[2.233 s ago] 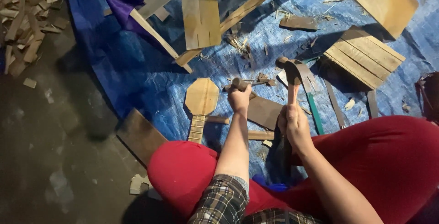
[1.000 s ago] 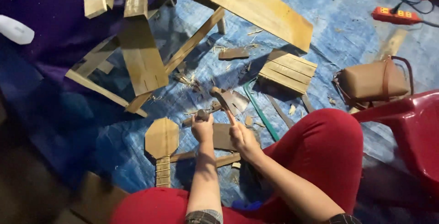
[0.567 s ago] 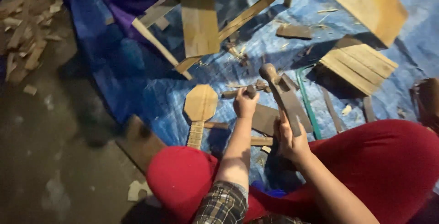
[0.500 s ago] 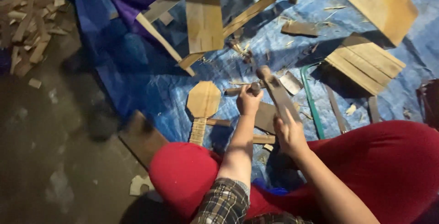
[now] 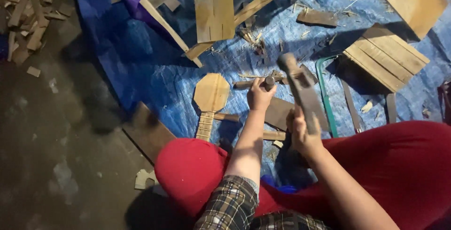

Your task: Using a hammer and a wooden wedge to carve and shape a wooden instrument neck on a workshop floor.

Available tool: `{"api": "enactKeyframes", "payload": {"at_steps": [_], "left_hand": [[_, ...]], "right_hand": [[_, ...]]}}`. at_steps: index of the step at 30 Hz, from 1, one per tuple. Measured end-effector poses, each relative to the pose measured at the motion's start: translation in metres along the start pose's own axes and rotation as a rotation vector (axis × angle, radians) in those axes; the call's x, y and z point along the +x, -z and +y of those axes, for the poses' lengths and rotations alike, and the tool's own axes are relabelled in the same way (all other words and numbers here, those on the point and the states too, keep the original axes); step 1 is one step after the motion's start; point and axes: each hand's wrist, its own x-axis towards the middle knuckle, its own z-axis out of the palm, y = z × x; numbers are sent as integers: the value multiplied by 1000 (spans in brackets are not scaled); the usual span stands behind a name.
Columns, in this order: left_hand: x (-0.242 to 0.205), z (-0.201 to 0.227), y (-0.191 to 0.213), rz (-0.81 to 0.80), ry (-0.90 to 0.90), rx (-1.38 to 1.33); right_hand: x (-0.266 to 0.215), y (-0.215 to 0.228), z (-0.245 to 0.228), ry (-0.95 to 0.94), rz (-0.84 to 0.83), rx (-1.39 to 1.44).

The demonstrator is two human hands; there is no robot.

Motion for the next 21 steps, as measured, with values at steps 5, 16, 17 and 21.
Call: {"api": "enactKeyframes", "payload": {"at_steps": [5, 16, 17, 21], "left_hand": [[-5, 4, 3, -79, 40, -23], [-8, -10, -9, -117, 22, 31], [-9, -1, -2, -158, 41, 56], [-6, -7, -6, -189, 142, -9]], "right_hand": [[7, -24, 51, -213, -107, -42], [0, -34, 117, 920, 440, -671], [0, -32, 95, 331, 164, -389], [-8, -18, 26, -215, -15, 7]]}}
